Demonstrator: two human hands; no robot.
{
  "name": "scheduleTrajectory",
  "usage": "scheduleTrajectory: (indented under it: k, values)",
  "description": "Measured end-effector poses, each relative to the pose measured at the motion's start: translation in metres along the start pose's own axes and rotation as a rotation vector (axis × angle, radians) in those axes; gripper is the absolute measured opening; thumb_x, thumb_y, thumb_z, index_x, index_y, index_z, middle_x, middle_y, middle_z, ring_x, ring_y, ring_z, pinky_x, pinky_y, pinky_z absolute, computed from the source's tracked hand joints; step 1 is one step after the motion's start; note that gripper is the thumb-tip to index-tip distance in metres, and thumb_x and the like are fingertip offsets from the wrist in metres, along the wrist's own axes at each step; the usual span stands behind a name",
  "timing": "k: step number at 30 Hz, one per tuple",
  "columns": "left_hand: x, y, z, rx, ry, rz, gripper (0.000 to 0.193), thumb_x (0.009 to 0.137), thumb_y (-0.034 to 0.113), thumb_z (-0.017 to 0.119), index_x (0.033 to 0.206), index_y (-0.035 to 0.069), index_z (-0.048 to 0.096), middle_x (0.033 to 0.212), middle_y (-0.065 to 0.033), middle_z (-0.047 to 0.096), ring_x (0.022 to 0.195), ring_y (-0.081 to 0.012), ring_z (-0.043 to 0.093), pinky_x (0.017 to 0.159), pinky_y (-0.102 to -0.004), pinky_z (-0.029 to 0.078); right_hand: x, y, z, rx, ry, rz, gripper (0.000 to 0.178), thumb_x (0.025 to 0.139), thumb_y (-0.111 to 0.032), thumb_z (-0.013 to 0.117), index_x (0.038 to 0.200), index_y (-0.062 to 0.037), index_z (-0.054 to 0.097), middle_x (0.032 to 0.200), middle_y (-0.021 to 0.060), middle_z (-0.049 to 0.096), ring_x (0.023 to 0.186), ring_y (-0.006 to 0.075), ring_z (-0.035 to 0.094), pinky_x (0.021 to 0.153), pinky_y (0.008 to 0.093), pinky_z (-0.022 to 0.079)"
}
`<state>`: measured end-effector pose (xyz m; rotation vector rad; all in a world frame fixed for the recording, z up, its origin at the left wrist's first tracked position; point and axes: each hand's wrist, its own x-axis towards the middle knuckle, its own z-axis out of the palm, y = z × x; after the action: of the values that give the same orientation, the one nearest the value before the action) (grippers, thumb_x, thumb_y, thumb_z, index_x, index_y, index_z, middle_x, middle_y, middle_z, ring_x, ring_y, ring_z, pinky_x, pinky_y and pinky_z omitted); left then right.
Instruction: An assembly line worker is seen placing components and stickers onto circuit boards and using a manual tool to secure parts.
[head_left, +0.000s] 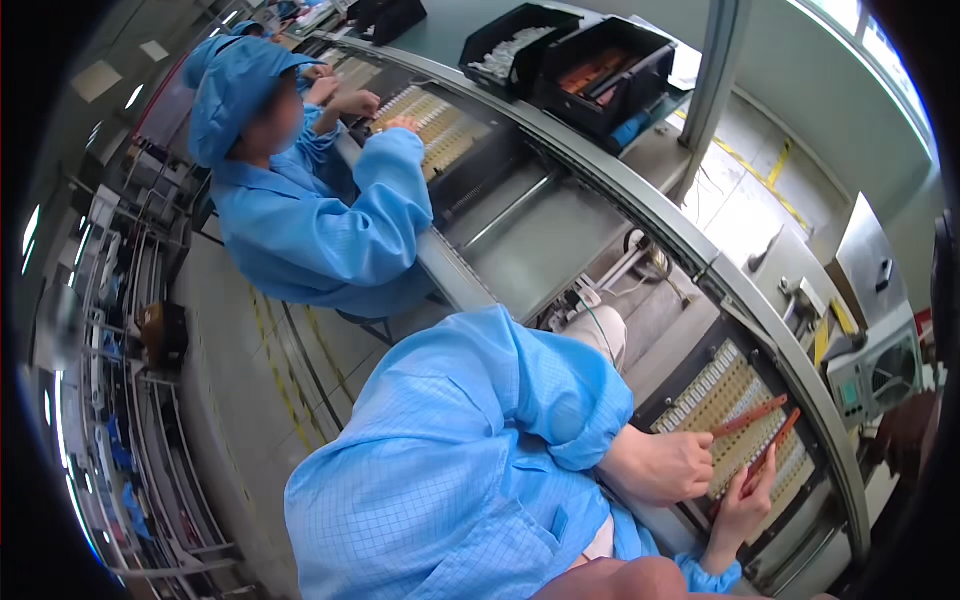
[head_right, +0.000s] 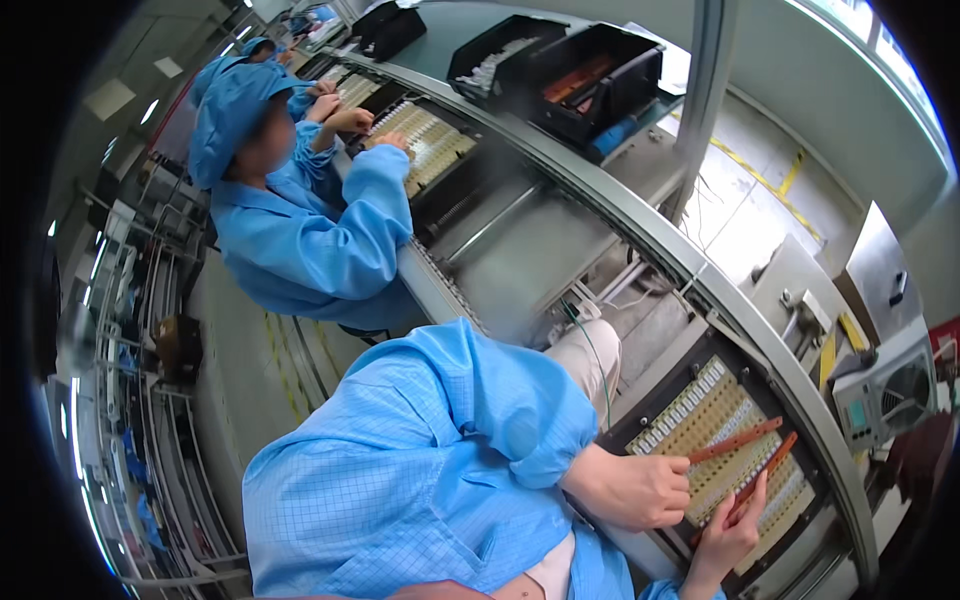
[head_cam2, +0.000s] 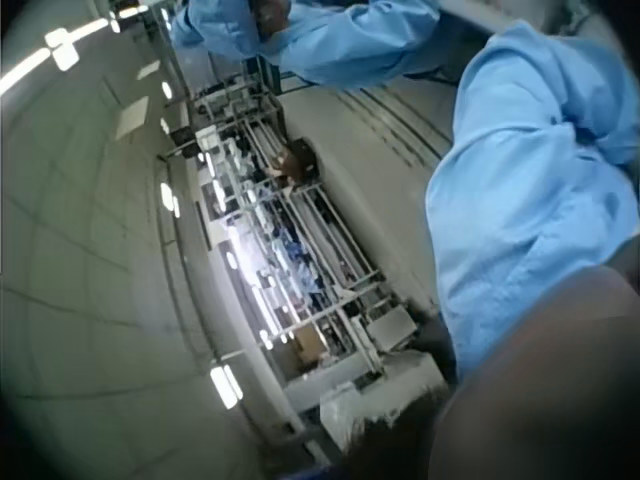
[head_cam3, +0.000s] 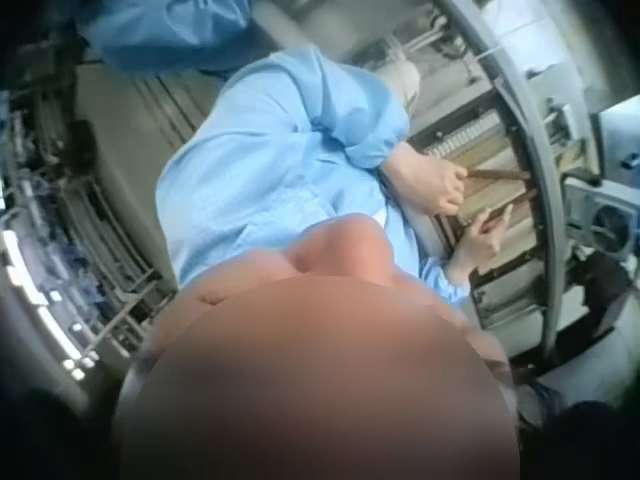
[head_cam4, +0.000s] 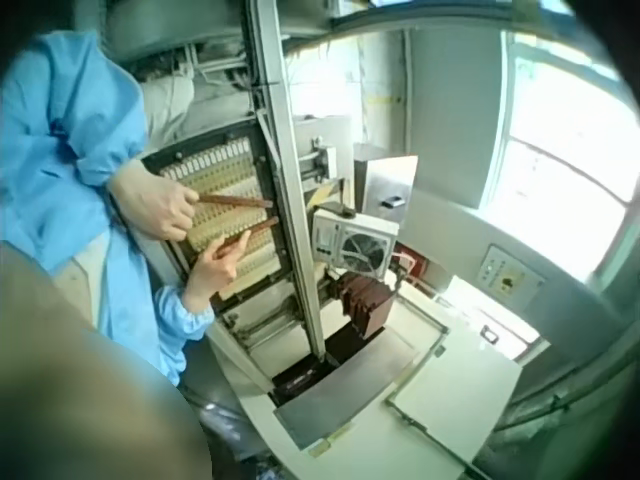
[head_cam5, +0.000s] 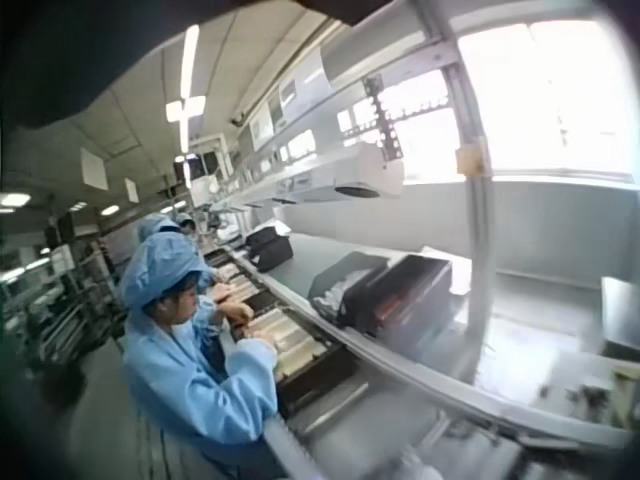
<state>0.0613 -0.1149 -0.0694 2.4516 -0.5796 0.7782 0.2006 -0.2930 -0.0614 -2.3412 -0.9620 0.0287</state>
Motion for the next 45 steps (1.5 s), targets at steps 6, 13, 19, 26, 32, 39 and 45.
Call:
scheduleTrajectory:
  k: [6, 13, 19, 26, 32, 39, 45]
  values:
    - [-0.008, -0.009, -0.009, 0.035, -0.14, -0.014, 0.024, 0.064, 0.027, 0.071, 0.076, 0.008, 0.062, 0.079, -0.0053, 0.061, 0.079, -0.0231, 0.061, 0.079, -0.0383, 0.04, 0.003, -0.006, 0.019, 0.012, -0.002, -0.02, 0.054, 0.094, -0.004, 0.059, 0.147, -0.0092, 0.047, 0.057, 0.0054, 0.042, 0.048, 0.016, 0.037, 0.047, 0.0348, 0.036]
    - [-0.014, -0.018, -0.015, 0.005, -0.113, 0.063, 0.023, 0.065, 0.024, 0.068, 0.074, 0.006, 0.056, 0.077, -0.0068, 0.055, 0.075, -0.0245, 0.057, 0.074, -0.0394, 0.042, 0.005, -0.02, 0.017, 0.036, -0.085, 0.001, 0.052, 0.098, -0.011, 0.059, 0.146, -0.0091, 0.041, 0.058, 0.0106, 0.056, 0.049, 0.0225, 0.057, 0.049, 0.0384, 0.041]
    - [-0.015, -0.016, -0.007, 0.026, -0.106, 0.082, 0.022, 0.067, 0.026, 0.07, 0.074, 0.007, 0.059, 0.077, -0.0051, 0.059, 0.075, -0.0235, 0.06, 0.072, -0.0399, 0.04, 0.01, -0.025, 0.0, -0.138, -0.122, -0.017, 0.046, 0.095, -0.031, 0.065, 0.134, -0.0128, 0.049, 0.079, 0.0153, 0.066, 0.065, 0.0307, 0.065, 0.056, 0.0424, 0.049]
    - [-0.016, -0.008, -0.007, -0.085, -0.035, 0.092, 0.017, 0.071, 0.021, 0.065, 0.071, 0.007, 0.055, 0.076, -0.0062, 0.055, 0.073, -0.0245, 0.057, 0.071, -0.0399, 0.041, -0.001, -0.009, 0.004, -0.094, -0.08, 0.01, 0.034, 0.098, -0.018, 0.063, 0.126, -0.0066, 0.047, 0.066, 0.0127, 0.063, 0.054, 0.0243, 0.063, 0.049, 0.0369, 0.045]
    - [-0.017, 0.0, -0.015, -0.14, -0.005, 0.083, 0.017, 0.078, 0.017, 0.061, 0.069, 0.007, 0.051, 0.074, -0.0072, 0.051, 0.071, -0.0251, 0.053, 0.069, -0.0389, 0.041, -0.007, -0.013, 0.006, -0.107, 0.001, -0.052, 0.036, 0.097, -0.017, 0.063, 0.128, -0.008, 0.048, 0.067, 0.01, 0.065, 0.056, 0.0244, 0.067, 0.051, 0.0351, 0.049]
    - [-0.018, 0.003, -0.018, -0.162, 0.015, 0.081, 0.018, 0.081, 0.015, 0.06, 0.069, 0.007, 0.049, 0.074, -0.0072, 0.049, 0.07, -0.025, 0.052, 0.069, -0.0385, 0.041, -0.011, -0.041, -0.004, -0.367, 0.02, 0.064, 0.035, 0.095, -0.037, 0.066, 0.125, -0.0181, 0.062, 0.082, 0.0121, 0.068, 0.073, 0.0335, 0.068, 0.062, 0.0423, 0.054]
    - [-0.016, 0.003, -0.017, -0.154, -0.002, 0.08, 0.018, 0.081, 0.015, 0.06, 0.07, 0.007, 0.049, 0.074, -0.007, 0.049, 0.07, -0.0246, 0.052, 0.07, -0.0382, 0.041, -0.012, -0.018, -0.001, -0.229, -0.128, 0.166, 0.044, 0.095, -0.016, 0.064, 0.136, -0.011, 0.049, 0.076, 0.0129, 0.069, 0.062, 0.0261, 0.07, 0.053, 0.0373, 0.052]
